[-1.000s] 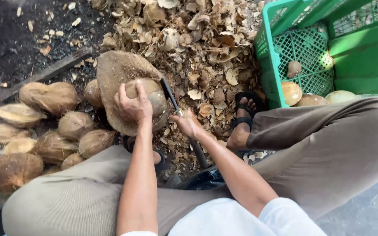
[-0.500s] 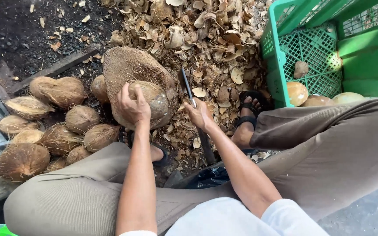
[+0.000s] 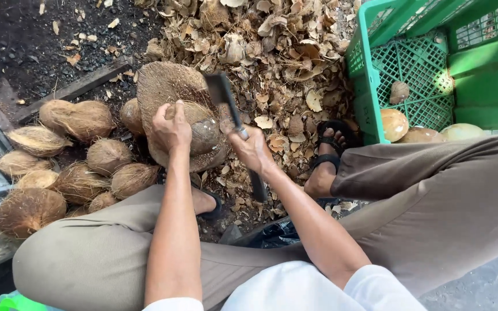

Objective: Peeling the fibrous outer husk from coconuts using a hand-held cleaver.

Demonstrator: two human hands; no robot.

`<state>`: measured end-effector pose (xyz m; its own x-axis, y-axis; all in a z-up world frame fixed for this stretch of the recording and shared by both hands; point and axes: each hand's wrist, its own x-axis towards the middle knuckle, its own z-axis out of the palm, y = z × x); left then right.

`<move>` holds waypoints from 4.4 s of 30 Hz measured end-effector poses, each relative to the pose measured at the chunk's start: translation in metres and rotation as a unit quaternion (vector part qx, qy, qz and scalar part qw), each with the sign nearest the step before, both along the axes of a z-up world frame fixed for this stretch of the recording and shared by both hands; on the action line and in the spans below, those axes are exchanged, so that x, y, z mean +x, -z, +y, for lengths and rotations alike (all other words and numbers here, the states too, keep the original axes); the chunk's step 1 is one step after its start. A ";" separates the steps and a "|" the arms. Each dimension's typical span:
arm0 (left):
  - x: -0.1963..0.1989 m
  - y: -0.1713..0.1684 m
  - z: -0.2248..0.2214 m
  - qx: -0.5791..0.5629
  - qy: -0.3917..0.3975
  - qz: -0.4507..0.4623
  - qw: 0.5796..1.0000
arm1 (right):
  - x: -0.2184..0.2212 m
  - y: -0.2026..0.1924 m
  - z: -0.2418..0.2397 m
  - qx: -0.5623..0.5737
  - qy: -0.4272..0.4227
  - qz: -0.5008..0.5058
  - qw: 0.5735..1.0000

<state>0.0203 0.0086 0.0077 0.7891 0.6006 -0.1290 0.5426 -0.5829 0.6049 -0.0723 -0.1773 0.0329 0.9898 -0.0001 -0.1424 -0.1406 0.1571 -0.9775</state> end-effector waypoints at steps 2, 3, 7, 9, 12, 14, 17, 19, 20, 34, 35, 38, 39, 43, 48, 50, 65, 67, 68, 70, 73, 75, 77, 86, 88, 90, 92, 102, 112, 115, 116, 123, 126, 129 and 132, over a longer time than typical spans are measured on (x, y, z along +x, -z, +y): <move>-0.002 0.004 0.003 -0.040 -0.015 -0.032 0.999 | 0.012 -0.049 -0.008 0.040 0.058 -0.066 0.995; -0.010 -0.006 0.003 -0.038 -0.019 -0.025 0.999 | 0.010 -0.054 -0.008 0.042 0.054 -0.059 0.996; -0.005 -0.042 -0.009 -0.030 -0.021 0.007 0.999 | 0.009 -0.019 0.001 0.006 0.073 -0.107 0.992; -0.013 -0.038 -0.009 -0.014 -0.021 0.048 0.999 | -0.014 0.004 0.002 -0.013 0.043 -0.066 0.997; 0.007 -0.014 -0.003 -0.059 -0.021 0.009 0.998 | -0.009 -0.004 -0.009 -0.034 -0.097 0.120 0.987; -0.004 0.007 0.012 -0.039 -0.002 0.000 0.999 | -0.004 -0.007 0.000 0.014 0.003 0.087 0.996; 0.003 -0.008 0.001 -0.054 -0.007 -0.009 0.998 | 0.023 -0.063 -0.016 -0.011 0.086 -0.033 0.996; 0.018 0.016 0.008 -0.050 -0.014 -0.007 0.999 | 0.017 -0.033 -0.002 0.027 0.076 -0.019 0.997; 0.007 0.031 0.014 -0.038 -0.022 0.026 0.999 | -0.003 -0.016 0.007 0.069 0.067 0.026 0.995; -0.028 -0.029 0.024 -0.144 -0.028 -0.086 0.985 | -0.018 0.029 -0.003 -0.043 -0.147 0.307 0.939; -0.035 -0.019 0.031 -0.167 -0.034 -0.119 0.978 | -0.029 0.038 0.002 -0.050 -0.150 0.316 0.936; -0.033 -0.016 0.026 -0.201 -0.085 -0.139 0.966 | -0.031 0.017 0.013 -0.041 -0.093 0.370 0.923; -0.022 -0.016 0.020 -0.210 -0.083 -0.148 0.963 | -0.017 0.014 0.004 -0.049 -0.088 0.361 0.927; -0.020 -0.025 -0.004 -0.192 -0.073 -0.099 0.974 | -0.008 0.021 -0.010 -0.020 -0.134 0.276 0.952; -0.017 -0.046 -0.025 -0.032 0.068 -0.079 0.994 | 0.001 0.008 -0.025 -0.066 -0.161 0.221 0.960; -0.013 -0.043 -0.025 -0.039 0.035 -0.024 0.998 | 0.000 0.005 -0.021 -0.037 -0.142 0.243 0.959; 0.005 -0.020 -0.042 0.045 -0.022 0.030 0.998 | 0.004 -0.012 -0.015 0.038 0.019 -0.069 0.997; 0.007 -0.018 -0.042 0.041 -0.026 0.028 0.998 | 0.015 -0.059 -0.027 0.043 0.023 -0.077 0.996; 0.010 -0.017 -0.042 0.037 -0.023 0.021 0.999 | 0.023 -0.082 -0.033 0.048 0.034 -0.090 0.994; 0.005 -0.019 -0.040 0.037 -0.027 0.031 0.998 | 0.011 -0.069 -0.027 0.050 0.047 -0.090 0.994; 0.002 -0.027 -0.041 0.033 -0.025 0.036 0.999 | -0.010 -0.004 -0.020 0.015 -0.011 -0.029 0.999; 0.005 -0.037 -0.042 0.031 -0.019 0.026 0.999 | -0.010 0.014 -0.016 -0.020 -0.082 0.028 0.996; 0.001 -0.040 -0.048 0.045 -0.019 0.011 0.999 | -0.007 -0.006 -0.020 0.005 -0.021 0.029 0.999; 0.008 -0.015 -0.037 0.040 -0.039 0.011 0.998 | -0.015 -0.003 -0.005 -0.129 -0.062 0.148 0.979; 0.004 -0.011 -0.035 0.019 -0.041 0.002 0.999 | -0.024 0.014 -0.012 -0.122 -0.041 0.183 0.975; 0.012 0.004 -0.034 -0.007 -0.054 -0.006 0.999 | -0.009 0.001 -0.015 -0.121 -0.030 0.218 0.968; 0.017 0.027 -0.029 -0.103 -0.056 -0.127 0.985 | 0.014 -0.044 -0.010 -0.117 0.025 0.070 0.990; 0.016 0.048 -0.021 -0.085 -0.063 -0.119 0.987 | -0.012 -0.014 -0.013 -0.133 -0.056 0.159 0.977; 0.008 0.036 -0.011 -0.079 -0.079 -0.029 0.993 | -0.019 0.034 -0.010 -0.107 -0.077 0.121 0.984; 0.018 0.073 0.004 -0.121 -0.067 -0.062 0.988 | -0.024 0.030 -0.009 -0.162 -0.114 0.280 0.939; 0.013 0.085 0.012 -0.144 -0.070 -0.082 0.984 | -0.029 0.019 -0.007 -0.148 -0.108 0.308 0.934; -0.023 -0.047 -0.013 -0.161 -0.067 -0.076 0.982 | 0.003 0.011 -0.030 -0.030 -0.056 0.353 0.934; -0.015 -0.009 0.002 -0.171 -0.076 -0.089 0.978 | 0.007 -0.028 -0.026 -0.092 -0.012 0.108 0.990; -0.018 -0.020 -0.003 -0.179 -0.076 -0.098 0.976 | 0.005 -0.061 -0.011 -0.011 0.062 0.015 0.998; -0.016 -0.008 -0.002 -0.168 -0.081 -0.097 0.978 | -0.015 -0.031 0.005 -0.014 0.070 -0.020 0.997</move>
